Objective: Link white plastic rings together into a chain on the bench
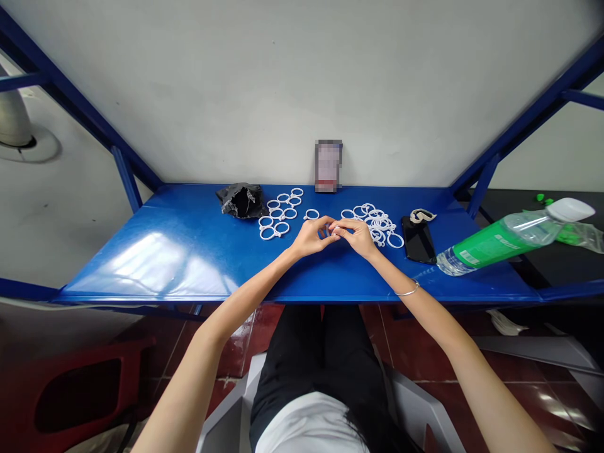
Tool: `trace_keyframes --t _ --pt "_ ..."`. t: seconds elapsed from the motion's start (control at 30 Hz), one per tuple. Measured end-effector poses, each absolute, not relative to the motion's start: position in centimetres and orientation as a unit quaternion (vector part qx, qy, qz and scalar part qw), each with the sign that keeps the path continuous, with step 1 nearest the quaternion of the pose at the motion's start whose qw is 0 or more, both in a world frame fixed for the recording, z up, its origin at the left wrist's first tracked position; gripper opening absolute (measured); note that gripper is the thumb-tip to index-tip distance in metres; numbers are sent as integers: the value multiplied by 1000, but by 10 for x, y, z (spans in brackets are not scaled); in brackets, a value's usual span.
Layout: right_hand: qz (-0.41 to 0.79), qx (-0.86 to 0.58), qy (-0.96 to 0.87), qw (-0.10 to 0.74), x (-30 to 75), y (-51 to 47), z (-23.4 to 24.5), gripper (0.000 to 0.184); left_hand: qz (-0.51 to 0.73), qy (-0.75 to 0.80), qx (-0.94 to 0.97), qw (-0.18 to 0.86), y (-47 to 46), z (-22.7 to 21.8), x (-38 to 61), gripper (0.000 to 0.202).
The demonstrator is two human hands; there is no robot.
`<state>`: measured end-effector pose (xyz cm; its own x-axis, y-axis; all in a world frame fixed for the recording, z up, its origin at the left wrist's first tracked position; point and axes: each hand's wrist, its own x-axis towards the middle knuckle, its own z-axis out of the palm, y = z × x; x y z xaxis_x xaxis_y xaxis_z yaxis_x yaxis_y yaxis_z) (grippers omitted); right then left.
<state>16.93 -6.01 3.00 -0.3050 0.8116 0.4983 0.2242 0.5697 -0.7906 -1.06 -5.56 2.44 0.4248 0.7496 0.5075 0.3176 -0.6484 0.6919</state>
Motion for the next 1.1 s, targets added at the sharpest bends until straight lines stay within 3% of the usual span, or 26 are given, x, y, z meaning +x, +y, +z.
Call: trace_keyframes --t 0.87,1.1 --pt "296 -340 -749 486 168 -61 29 27 420 333 815 222 -55 24 -12 37" --pt "344 -349 -726 481 168 -61 29 28 423 324 819 213 -53 22 -11 34"
